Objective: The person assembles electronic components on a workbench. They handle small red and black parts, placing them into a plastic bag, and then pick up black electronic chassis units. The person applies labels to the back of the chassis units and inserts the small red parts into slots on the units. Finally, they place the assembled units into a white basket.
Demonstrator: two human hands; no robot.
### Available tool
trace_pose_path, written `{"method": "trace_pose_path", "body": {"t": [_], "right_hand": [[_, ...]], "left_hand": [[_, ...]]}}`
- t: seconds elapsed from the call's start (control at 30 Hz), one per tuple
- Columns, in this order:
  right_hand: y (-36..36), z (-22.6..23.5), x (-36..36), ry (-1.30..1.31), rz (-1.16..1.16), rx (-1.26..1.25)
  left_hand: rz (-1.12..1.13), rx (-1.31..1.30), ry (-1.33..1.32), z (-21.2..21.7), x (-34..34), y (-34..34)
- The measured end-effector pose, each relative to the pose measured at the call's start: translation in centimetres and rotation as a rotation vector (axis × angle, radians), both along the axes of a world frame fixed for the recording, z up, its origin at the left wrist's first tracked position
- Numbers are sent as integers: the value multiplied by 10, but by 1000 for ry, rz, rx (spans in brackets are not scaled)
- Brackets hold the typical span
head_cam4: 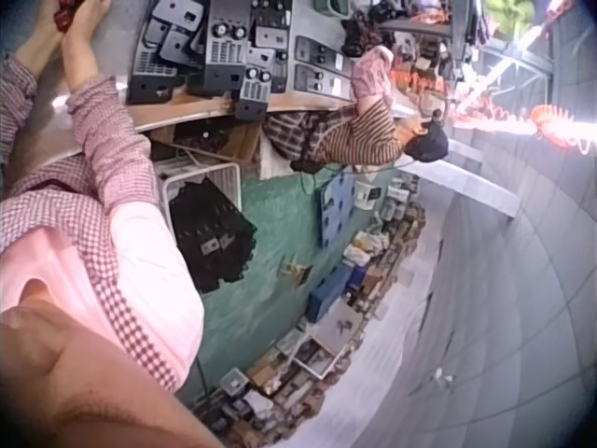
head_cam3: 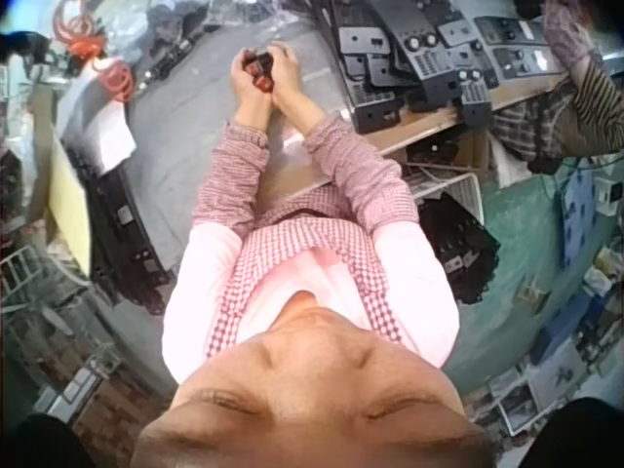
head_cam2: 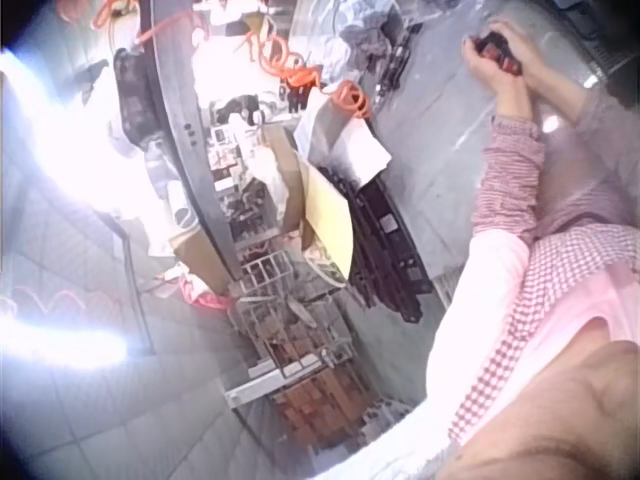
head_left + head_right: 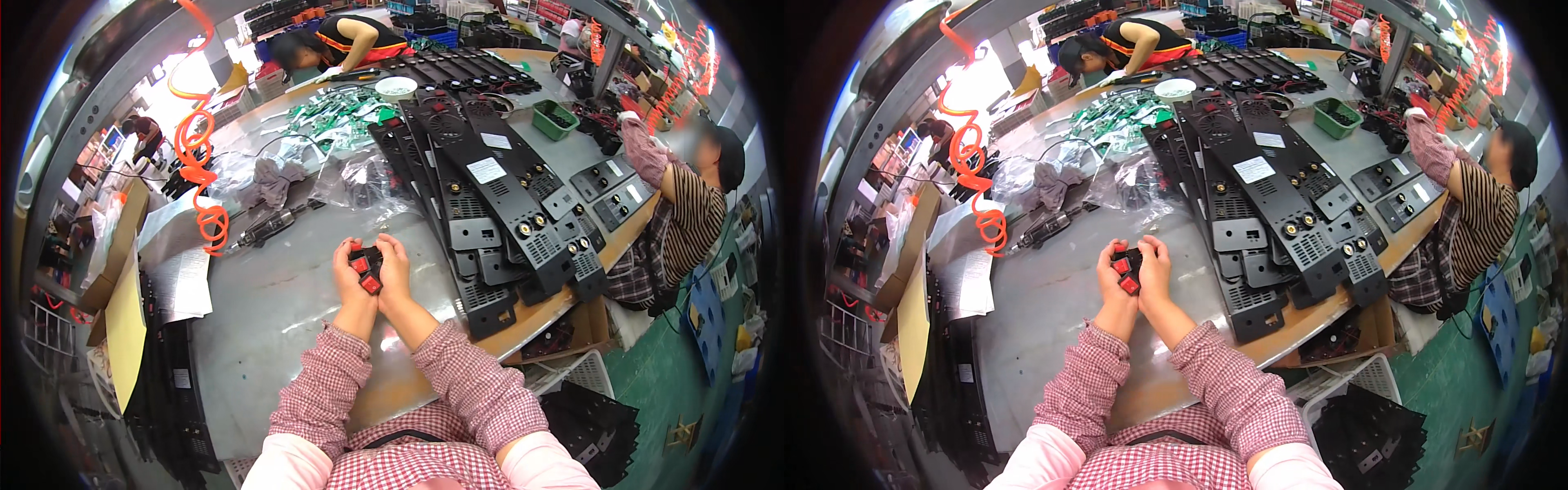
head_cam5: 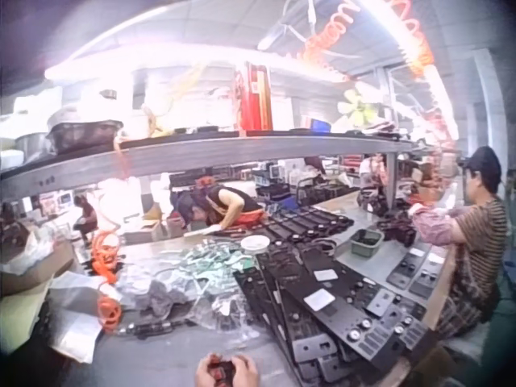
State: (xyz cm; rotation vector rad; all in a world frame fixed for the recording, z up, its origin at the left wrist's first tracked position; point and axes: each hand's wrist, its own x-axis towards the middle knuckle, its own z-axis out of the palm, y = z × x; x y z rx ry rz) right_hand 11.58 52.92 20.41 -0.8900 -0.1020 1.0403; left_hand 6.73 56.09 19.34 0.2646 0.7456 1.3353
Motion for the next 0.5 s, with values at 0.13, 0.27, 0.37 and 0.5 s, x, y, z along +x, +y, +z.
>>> {"method": "trace_pose_path", "body": {"t": [0.13, 0.27, 0.37, 0.5], "right_hand": [[32, -30, -11, -385, -22, -64], [37, -47, -10, -876, -169, -66], [37, -47, -14, -807, -240, -35], [31, -57, 4, -710, -291, -65]], "left_hand": [[89, 130, 281, -18, -18, 30], [129, 239, 603, -20, -23, 36], [162, 351, 803, -24, -27, 41], [67, 561, 889, -19, -40, 53]]}}
